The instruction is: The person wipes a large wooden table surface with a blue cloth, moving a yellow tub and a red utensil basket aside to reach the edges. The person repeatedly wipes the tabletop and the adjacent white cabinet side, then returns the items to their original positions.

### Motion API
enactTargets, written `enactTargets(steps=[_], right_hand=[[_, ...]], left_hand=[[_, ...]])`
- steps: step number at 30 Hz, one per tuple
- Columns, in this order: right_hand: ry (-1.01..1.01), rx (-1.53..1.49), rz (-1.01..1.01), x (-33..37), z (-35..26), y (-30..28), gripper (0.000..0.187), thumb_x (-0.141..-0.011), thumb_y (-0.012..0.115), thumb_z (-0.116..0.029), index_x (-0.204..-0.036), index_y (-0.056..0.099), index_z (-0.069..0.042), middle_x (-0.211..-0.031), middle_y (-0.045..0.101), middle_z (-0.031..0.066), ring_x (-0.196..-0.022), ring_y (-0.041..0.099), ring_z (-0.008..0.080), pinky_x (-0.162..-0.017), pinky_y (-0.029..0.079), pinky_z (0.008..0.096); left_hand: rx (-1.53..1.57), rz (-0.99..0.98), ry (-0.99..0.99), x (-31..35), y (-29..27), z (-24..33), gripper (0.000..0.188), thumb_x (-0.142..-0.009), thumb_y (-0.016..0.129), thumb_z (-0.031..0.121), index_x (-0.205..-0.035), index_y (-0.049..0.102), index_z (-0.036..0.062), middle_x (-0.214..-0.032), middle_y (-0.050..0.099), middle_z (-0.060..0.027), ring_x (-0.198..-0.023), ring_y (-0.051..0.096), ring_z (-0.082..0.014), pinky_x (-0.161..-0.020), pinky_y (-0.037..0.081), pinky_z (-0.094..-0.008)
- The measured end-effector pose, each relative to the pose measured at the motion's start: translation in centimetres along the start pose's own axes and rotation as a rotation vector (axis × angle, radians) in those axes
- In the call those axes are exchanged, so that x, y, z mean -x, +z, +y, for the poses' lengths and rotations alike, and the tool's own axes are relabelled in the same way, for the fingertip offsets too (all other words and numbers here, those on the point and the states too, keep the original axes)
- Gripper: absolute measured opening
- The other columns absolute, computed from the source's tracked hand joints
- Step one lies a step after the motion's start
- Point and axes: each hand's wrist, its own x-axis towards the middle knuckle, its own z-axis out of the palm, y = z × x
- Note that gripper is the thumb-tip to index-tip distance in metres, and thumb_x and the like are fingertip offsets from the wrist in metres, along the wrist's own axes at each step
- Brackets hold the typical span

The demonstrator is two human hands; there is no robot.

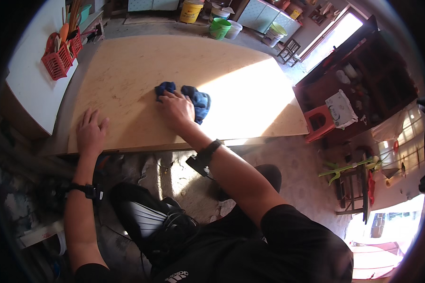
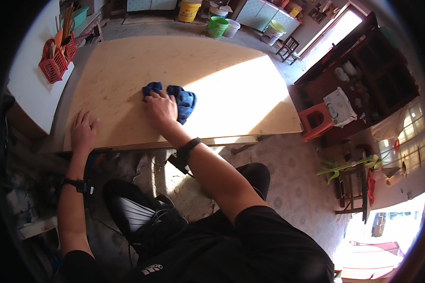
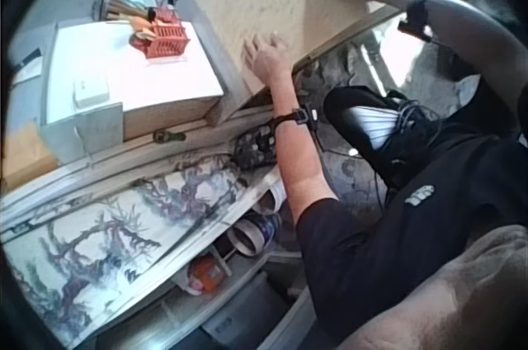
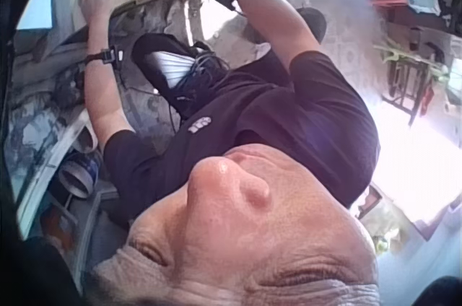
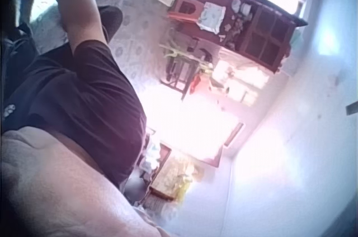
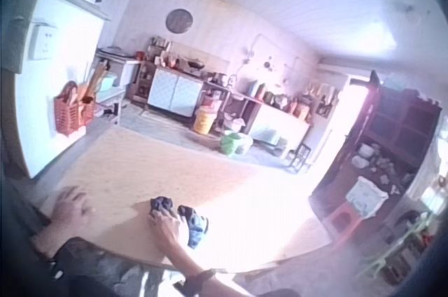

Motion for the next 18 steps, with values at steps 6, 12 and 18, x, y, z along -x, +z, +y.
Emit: enactTargets(steps=[6,12,18], right_hand=[[-0.175,-0.020,-0.076,0.7,-6.7,1.0,0.036,-0.099,0.059,-0.038,-0.123,0.074,-0.016,-0.145,0.061,0.0035,-0.140,0.050,0.0313,-0.117,0.037,0.0593],[-0.320,-0.075,0.045,3.8,-5.0,-0.7,0.030,-0.094,0.064,-0.036,-0.118,0.075,-0.020,-0.130,0.063,0.0034,-0.126,0.056,0.0299,-0.103,0.044,0.0517],[-0.272,0.036,0.077,6.9,3.1,-1.5,0.034,-0.091,0.067,-0.025,-0.124,0.074,-0.023,-0.142,0.059,0.0030,-0.129,0.054,0.0276,-0.105,0.045,0.0483]], left_hand=[[0.012,-0.010,-0.002,-0.3,-0.3,0.0,0.049,-0.102,0.061,0.038,-0.137,0.064,0.0034,-0.152,0.054,-0.0173,-0.139,0.050,-0.0374,-0.116,0.041,-0.0458],[0.024,-0.002,0.031,-0.5,0.0,-0.6,0.048,-0.102,0.060,0.037,-0.137,0.065,0.0051,-0.151,0.055,-0.0167,-0.140,0.050,-0.0366,-0.117,0.040,-0.0458],[0.016,-0.070,0.015,-0.7,0.3,-1.2,0.049,-0.104,0.058,0.038,-0.142,0.062,0.0076,-0.155,0.052,-0.0160,-0.143,0.047,-0.0353,-0.119,0.038,-0.0445]])
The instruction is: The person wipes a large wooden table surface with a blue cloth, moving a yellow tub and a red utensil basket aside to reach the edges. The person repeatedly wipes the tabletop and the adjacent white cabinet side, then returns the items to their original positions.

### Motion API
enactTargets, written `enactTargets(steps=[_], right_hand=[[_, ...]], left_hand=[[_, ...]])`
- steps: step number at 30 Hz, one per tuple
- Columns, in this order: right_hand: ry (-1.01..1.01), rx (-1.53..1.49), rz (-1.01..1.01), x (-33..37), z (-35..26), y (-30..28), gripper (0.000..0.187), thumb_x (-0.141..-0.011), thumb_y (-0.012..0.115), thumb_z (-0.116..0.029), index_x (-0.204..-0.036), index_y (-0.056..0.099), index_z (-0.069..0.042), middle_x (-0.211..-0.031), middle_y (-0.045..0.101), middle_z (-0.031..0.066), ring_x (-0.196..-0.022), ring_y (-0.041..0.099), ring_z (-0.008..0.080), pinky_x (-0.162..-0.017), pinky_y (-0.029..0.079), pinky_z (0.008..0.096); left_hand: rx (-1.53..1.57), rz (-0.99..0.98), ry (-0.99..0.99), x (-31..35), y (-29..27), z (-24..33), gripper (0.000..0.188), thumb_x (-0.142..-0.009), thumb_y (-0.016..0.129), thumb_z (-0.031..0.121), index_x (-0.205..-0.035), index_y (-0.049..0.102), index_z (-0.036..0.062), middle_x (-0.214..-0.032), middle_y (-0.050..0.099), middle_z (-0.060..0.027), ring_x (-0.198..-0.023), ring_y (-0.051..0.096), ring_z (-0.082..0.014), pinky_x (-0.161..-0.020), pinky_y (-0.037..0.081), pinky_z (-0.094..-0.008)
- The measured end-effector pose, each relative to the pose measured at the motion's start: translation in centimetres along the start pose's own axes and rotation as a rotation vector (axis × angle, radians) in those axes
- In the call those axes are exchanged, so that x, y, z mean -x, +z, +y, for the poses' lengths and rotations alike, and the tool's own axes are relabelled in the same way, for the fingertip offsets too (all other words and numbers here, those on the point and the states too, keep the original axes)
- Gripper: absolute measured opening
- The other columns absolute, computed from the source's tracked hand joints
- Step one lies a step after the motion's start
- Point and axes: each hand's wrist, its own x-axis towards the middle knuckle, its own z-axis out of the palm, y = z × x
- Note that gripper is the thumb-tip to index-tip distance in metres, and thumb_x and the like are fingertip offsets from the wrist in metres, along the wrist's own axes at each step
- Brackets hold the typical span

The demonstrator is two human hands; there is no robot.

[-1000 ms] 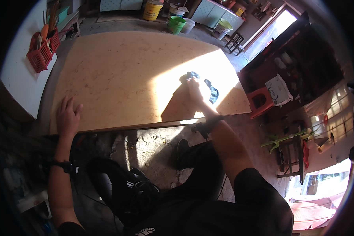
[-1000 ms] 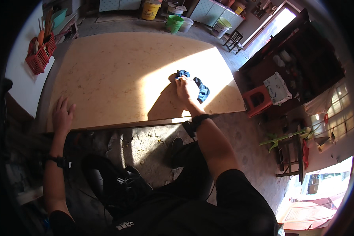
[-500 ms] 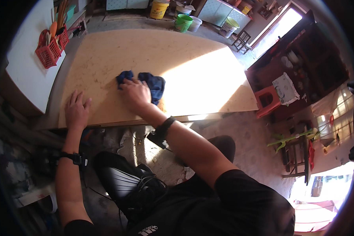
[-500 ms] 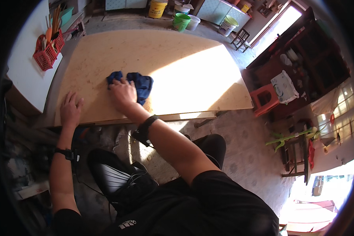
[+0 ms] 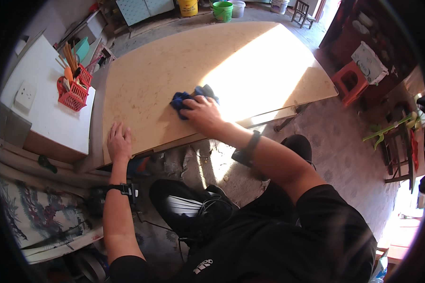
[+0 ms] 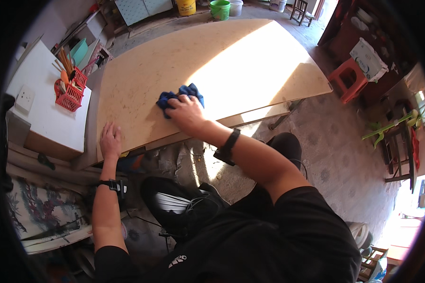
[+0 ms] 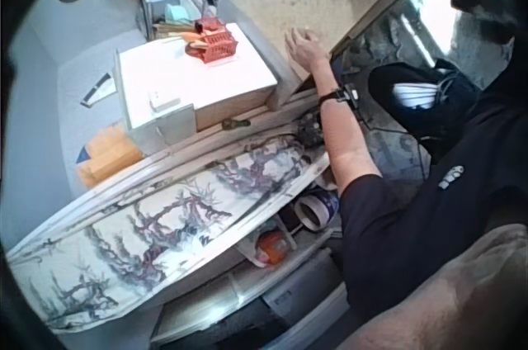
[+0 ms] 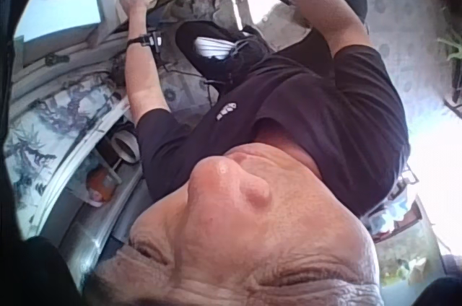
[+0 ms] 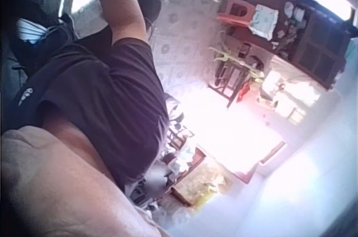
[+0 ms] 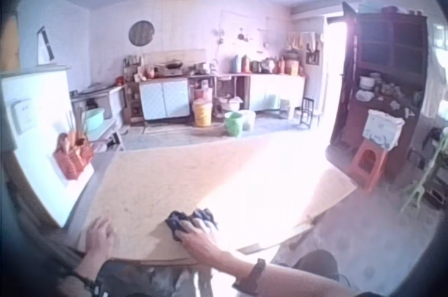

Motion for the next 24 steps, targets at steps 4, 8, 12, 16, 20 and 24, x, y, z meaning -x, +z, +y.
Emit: enactTargets(steps=[4,8,12,16,20,24], right_hand=[[0.027,-0.014,0.113,3.2,7.8,0.7,0.024,-0.089,0.063,-0.014,-0.109,0.076,-0.016,-0.128,0.064,0.0067,-0.121,0.056,0.0335,-0.105,0.045,0.0470],[0.254,-0.062,0.133,7.9,16.8,-1.9,0.025,-0.088,0.064,-0.008,-0.109,0.078,-0.009,-0.132,0.067,0.0136,-0.115,0.063,0.0361,-0.104,0.049,0.0458],[0.255,0.207,0.120,15.1,24.3,-8.9,0.032,-0.091,0.066,-0.009,-0.122,0.075,-0.008,-0.138,0.067,0.0141,-0.122,0.064,0.0317,-0.106,0.050,0.0420],[0.569,0.278,0.072,19.8,30.8,-13.4,0.033,-0.095,0.069,-0.014,-0.126,0.073,-0.007,-0.144,0.063,0.0147,-0.131,0.057,0.0359,-0.114,0.043,0.0429],[0.785,0.381,0.053,24.6,37.0,-16.8,0.035,-0.097,0.067,-0.017,-0.130,0.072,-0.010,-0.148,0.060,0.0132,-0.137,0.054,0.0356,-0.115,0.044,0.0441],[0.805,0.407,0.026,26.6,41.8,-18.1,0.033,-0.098,0.065,-0.021,-0.128,0.072,-0.012,-0.143,0.064,0.0127,-0.133,0.058,0.0352,-0.111,0.047,0.0460]], left_hand=[[0.010,-0.017,0.006,-0.1,0.1,-0.2,0.050,-0.104,0.057,0.038,-0.143,0.061,0.0080,-0.156,0.051,-0.0167,-0.144,0.046,-0.0349,-0.120,0.038,-0.0438],[0.075,-0.035,-0.011,-0.1,-0.1,-0.2,0.049,-0.106,0.056,0.038,-0.144,0.060,0.0069,-0.156,0.050,-0.0177,-0.144,0.046,-0.0349,-0.119,0.038,-0.0433],[0.040,-0.039,0.007,-0.1,-0.2,-0.3,0.049,-0.107,0.054,0.037,-0.144,0.060,0.0051,-0.156,0.050,-0.0176,-0.145,0.046,-0.0350,-0.120,0.037,-0.0432],[0.032,-0.043,0.013,-0.2,-0.1,-0.5,0.049,-0.107,0.053,0.036,-0.143,0.060,0.0033,-0.156,0.051,-0.0173,-0.145,0.046,-0.0345,-0.120,0.037,-0.0431],[0.010,-0.041,0.026,-0.2,0.1,-0.6,0.048,-0.108,0.053,0.035,-0.143,0.060,0.0035,-0.156,0.052,-0.0175,-0.145,0.046,-0.0357,-0.120,0.036,-0.0436],[0.001,-0.029,0.048,-0.4,0.3,-0.7,0.050,-0.108,0.053,0.037,-0.144,0.059,0.0023,-0.154,0.053,-0.0196,-0.144,0.046,-0.0367,-0.119,0.037,-0.0446]])
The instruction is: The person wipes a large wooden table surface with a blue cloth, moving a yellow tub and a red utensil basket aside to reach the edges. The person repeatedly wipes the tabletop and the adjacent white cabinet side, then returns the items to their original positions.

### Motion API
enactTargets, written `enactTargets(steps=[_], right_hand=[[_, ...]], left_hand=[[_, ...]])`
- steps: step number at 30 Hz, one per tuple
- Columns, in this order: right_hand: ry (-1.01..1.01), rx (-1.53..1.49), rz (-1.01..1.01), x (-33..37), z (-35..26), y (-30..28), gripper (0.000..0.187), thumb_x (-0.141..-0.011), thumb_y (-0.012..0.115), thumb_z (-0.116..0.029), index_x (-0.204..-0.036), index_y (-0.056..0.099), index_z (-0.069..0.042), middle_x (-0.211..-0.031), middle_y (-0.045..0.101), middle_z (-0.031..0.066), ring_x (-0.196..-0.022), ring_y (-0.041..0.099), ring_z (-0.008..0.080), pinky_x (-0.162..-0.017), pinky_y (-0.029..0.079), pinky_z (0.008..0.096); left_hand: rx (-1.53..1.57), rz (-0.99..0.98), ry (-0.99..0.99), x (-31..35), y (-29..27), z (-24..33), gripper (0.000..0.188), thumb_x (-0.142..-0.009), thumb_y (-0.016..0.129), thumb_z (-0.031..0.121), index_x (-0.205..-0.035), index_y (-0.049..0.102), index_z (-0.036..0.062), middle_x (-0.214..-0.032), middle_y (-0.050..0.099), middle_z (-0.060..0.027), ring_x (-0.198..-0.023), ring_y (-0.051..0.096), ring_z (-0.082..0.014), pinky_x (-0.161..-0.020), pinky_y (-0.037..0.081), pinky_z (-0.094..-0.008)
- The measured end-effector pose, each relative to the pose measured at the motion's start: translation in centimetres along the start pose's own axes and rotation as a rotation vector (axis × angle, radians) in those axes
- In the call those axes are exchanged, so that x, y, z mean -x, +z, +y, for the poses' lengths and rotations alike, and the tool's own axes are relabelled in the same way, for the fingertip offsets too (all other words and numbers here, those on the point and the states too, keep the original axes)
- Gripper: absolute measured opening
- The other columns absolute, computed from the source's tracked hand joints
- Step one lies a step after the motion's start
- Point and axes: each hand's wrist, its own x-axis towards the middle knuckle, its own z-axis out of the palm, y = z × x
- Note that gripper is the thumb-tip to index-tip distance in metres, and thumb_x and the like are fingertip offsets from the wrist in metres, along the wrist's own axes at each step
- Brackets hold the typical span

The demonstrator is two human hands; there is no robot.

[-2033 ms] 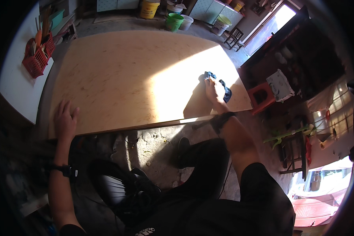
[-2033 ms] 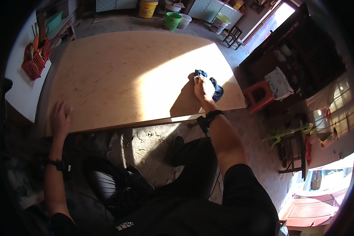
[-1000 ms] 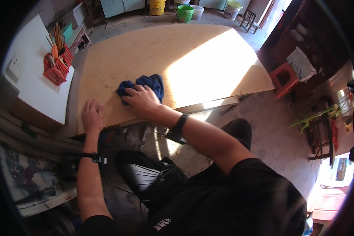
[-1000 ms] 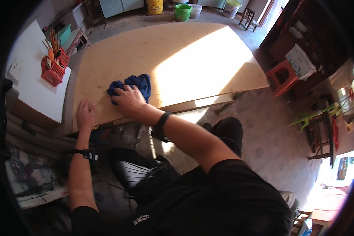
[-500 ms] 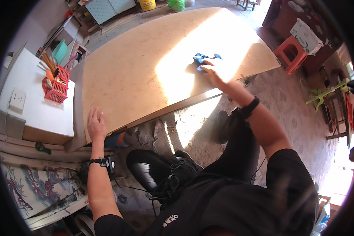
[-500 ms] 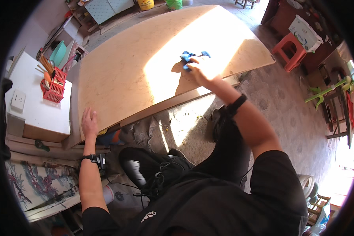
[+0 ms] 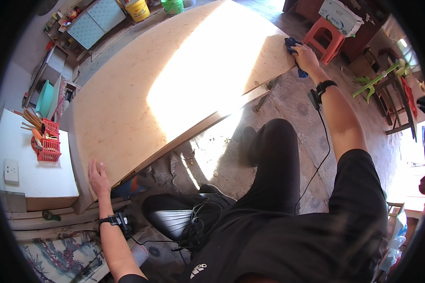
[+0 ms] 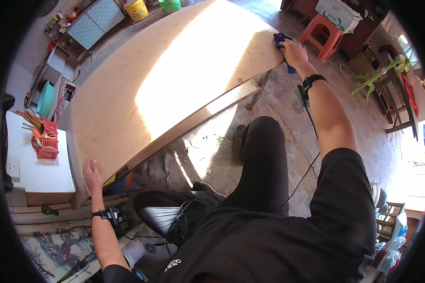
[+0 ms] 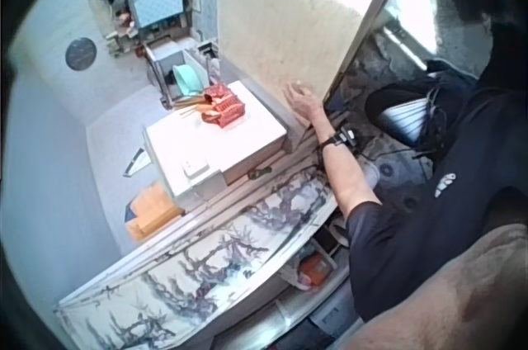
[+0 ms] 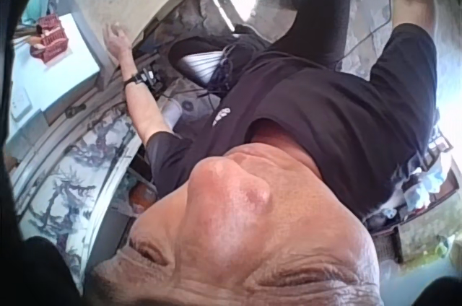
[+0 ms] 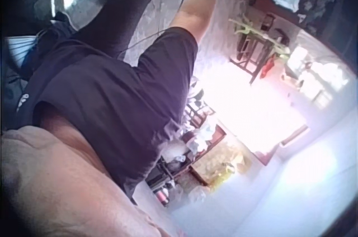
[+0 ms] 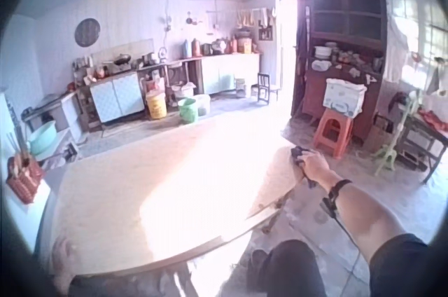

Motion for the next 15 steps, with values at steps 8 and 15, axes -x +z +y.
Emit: enactTargets(steps=[8,15], right_hand=[[0.119,-0.002,-0.012,-0.1,-8.1,0.4,0.030,-0.102,0.058,-0.035,-0.121,0.073,-0.018,-0.114,0.074,0.0151,-0.104,0.071,0.0386,-0.087,0.056,0.0499],[-0.279,-0.562,-0.156,2.5,-28.8,1.1,0.035,-0.105,0.058,-0.033,-0.109,0.071,0.000,-0.099,0.071,0.0200,-0.094,0.070,0.0268,-0.087,0.054,0.0391]], left_hand=[[-0.014,0.067,-0.014,-0.3,1.2,-0.6,0.048,-0.101,0.064,0.033,-0.135,0.064,0.0002,-0.144,0.060,-0.0214,-0.137,0.053,-0.0377,-0.116,0.041,-0.0462],[0.058,0.076,-0.028,0.5,-0.3,0.6,0.047,-0.103,0.061,0.037,-0.139,0.064,0.0075,-0.153,0.054,-0.0158,-0.142,0.049,-0.0341,-0.118,0.039,-0.0439]])
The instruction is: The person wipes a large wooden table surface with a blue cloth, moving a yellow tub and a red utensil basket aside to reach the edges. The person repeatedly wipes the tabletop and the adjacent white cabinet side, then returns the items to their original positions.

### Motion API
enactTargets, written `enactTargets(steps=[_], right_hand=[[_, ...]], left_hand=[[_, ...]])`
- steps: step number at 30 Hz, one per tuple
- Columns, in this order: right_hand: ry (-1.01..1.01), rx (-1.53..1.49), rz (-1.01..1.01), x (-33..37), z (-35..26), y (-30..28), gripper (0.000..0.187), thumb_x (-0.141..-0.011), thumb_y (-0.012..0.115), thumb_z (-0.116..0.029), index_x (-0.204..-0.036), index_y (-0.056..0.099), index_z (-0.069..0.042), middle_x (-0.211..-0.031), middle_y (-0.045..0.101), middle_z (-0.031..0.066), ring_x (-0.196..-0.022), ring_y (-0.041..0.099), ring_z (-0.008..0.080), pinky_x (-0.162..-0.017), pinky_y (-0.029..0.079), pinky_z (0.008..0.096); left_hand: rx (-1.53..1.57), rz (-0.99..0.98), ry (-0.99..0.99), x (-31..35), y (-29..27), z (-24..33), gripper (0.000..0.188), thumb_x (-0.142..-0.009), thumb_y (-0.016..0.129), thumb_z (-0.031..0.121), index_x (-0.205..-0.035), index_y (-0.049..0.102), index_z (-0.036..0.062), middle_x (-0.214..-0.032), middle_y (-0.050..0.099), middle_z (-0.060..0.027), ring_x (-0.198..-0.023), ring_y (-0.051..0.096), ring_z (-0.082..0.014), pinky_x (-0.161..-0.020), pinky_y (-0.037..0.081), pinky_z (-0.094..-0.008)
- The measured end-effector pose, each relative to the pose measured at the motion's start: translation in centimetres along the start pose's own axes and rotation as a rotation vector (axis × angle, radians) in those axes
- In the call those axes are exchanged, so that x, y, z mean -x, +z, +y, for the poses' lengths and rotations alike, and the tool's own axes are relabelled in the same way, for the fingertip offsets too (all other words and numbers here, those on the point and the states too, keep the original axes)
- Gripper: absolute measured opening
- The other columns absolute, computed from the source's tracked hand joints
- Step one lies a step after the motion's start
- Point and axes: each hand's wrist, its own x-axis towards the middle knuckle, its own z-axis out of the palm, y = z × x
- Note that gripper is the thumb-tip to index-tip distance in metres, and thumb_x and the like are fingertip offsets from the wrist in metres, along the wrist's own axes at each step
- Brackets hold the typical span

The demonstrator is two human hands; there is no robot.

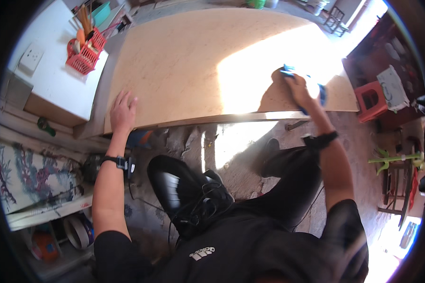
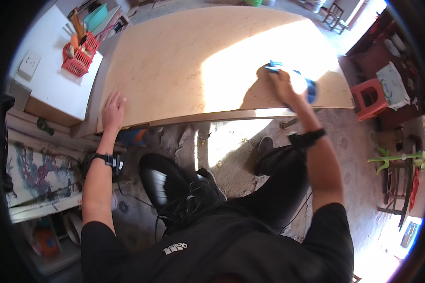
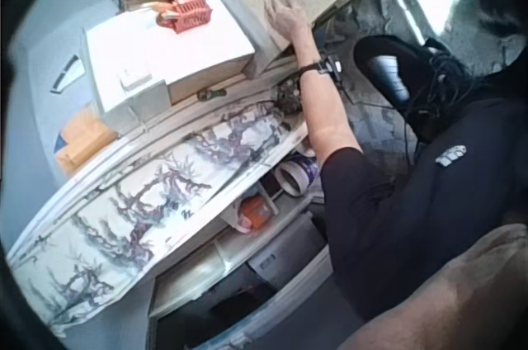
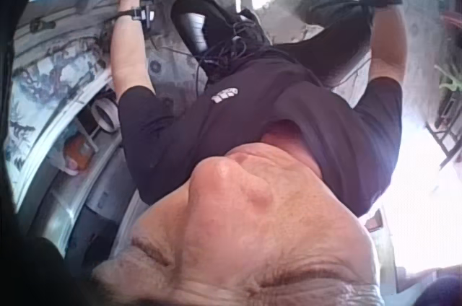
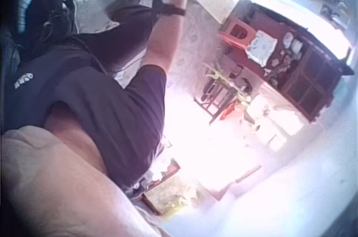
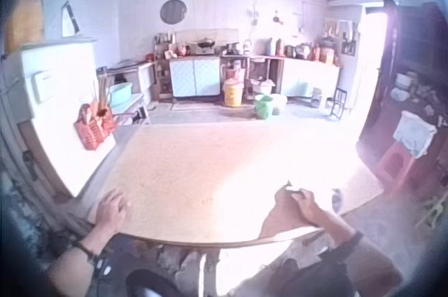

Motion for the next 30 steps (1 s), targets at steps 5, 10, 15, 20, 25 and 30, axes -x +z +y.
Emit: enactTargets(steps=[5,10,15,20,25,30], right_hand=[[-0.138,-0.385,0.137,-2.1,-13.1,-1.7,0.030,-0.098,0.068,-0.023,-0.119,0.077,-0.005,-0.147,0.056,0.0274,-0.144,0.048,0.0393,-0.113,0.043,0.0444],[0.216,-1.151,-0.085,-4.0,-18.0,-4.5,0.035,-0.108,0.058,-0.025,-0.125,0.068,0.004,-0.102,0.076,0.0110,-0.101,0.075,0.0235,-0.092,0.061,0.0366],[0.597,-1.638,-0.304,-4.9,-16.5,-3.6,0.041,-0.112,0.050,-0.028,-0.129,0.060,0.008,-0.118,0.072,0.0188,-0.103,0.073,0.0287,-0.094,0.062,0.0450],[0.472,-1.580,-0.438,-3.5,-16.9,-4.6,0.039,-0.111,0.052,-0.025,-0.133,0.059,0.008,-0.124,0.070,0.0197,-0.109,0.071,0.0286,-0.099,0.059,0.0426],[0.092,-1.293,-0.480,-3.7,-19.8,-8.5,0.043,-0.109,0.057,-0.029,-0.133,0.062,0.008,-0.120,0.072,0.0145,-0.110,0.071,0.0224,-0.100,0.058,0.0356],[-0.292,-0.996,-0.538,-4.7,-23.4,-11.2,0.048,-0.109,0.058,-0.032,-0.135,0.061,0.008,-0.120,0.072,0.0130,-0.107,0.068,0.0195,-0.099,0.055,0.0325]], left_hand=[[-0.044,-0.016,-0.028,-0.1,-0.3,0.8,0.047,-0.103,0.060,0.037,-0.140,0.063,0.0082,-0.155,0.053,-0.0150,-0.142,0.049,-0.0340,-0.119,0.039,-0.0450],[-0.054,-0.038,-0.069,0.1,-0.8,1.0,0.049,-0.103,0.060,0.038,-0.140,0.063,0.0077,-0.155,0.052,-0.0156,-0.143,0.048,-0.0339,-0.120,0.037,-0.0450],[-0.050,-0.022,-0.035,0.1,0.0,0.4,0.049,-0.102,0.061,0.039,-0.140,0.063,0.0075,-0.154,0.053,-0.0156,-0.143,0.048,-0.0340,-0.119,0.037,-0.0453],[0.002,-0.045,-0.033,-0.1,-0.3,0.2,0.055,-0.100,0.064,0.043,-0.141,0.062,0.0058,-0.153,0.053,-0.0185,-0.143,0.047,-0.0370,-0.120,0.037,-0.0464],[0.488,-0.056,0.113,-3.8,-7.1,7.4,0.073,-0.098,0.068,0.051,-0.148,0.053,0.0003,-0.154,0.051,-0.0238,-0.146,0.045,-0.0378,-0.122,0.034,-0.0452],[0.875,-0.215,0.522,-7.7,-13.9,19.9,0.081,-0.096,0.075,0.045,-0.156,0.044,0.0005,-0.158,0.045,-0.0221,-0.148,0.042,-0.0283,-0.119,0.037,-0.0395]])
